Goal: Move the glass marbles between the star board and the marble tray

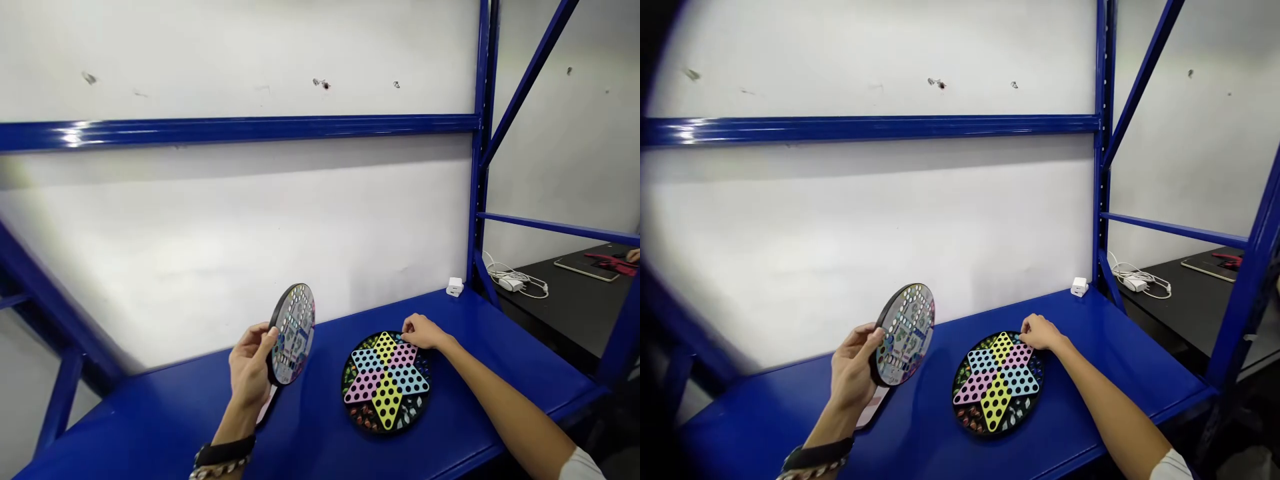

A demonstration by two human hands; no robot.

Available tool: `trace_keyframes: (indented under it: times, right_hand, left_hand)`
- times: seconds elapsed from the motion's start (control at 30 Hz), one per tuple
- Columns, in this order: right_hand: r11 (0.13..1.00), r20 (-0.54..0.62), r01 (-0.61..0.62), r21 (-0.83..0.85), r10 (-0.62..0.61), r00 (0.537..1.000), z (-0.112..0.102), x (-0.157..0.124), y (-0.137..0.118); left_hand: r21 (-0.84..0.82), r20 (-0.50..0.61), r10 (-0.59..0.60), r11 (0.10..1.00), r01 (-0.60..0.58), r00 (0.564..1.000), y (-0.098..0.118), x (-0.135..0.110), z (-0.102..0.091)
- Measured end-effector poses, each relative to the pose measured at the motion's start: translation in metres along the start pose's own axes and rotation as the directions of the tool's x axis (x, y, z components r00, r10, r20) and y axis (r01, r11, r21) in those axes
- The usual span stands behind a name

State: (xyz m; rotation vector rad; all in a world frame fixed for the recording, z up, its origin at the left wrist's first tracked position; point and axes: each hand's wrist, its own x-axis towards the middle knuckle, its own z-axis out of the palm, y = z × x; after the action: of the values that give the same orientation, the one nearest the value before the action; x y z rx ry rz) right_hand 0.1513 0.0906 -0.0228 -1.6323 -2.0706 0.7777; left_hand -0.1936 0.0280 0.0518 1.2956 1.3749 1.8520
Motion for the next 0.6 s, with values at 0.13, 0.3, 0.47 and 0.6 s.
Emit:
trace_keyframes:
  times: [0.13,0.3,0.47,0.6]
  right_hand:
    - [1.0,-0.008,-0.006,-0.026,0.005,1.0,-0.004,0.0,0.001]
    - [0.999,-0.012,-0.009,-0.033,0.008,1.0,-0.003,0.002,0.004]
    - [0.998,-0.035,-0.02,-0.065,0.018,0.999,-0.006,0.004,0.01]
    - [0.994,-0.062,-0.059,-0.089,0.054,0.997,-0.013,0.005,0.017]
  left_hand:
    - [0.426,0.215,0.232,0.852,-0.305,0.949,-0.008,-0.016,0.016]
    - [0.628,0.52,0.197,0.571,-0.528,0.831,-0.019,-0.025,0.027]
    - [0.64,0.69,0.019,0.45,-0.623,0.723,-0.03,-0.027,0.028]
    - [0.641,0.721,-0.088,0.463,-0.612,0.688,-0.041,-0.034,0.033]
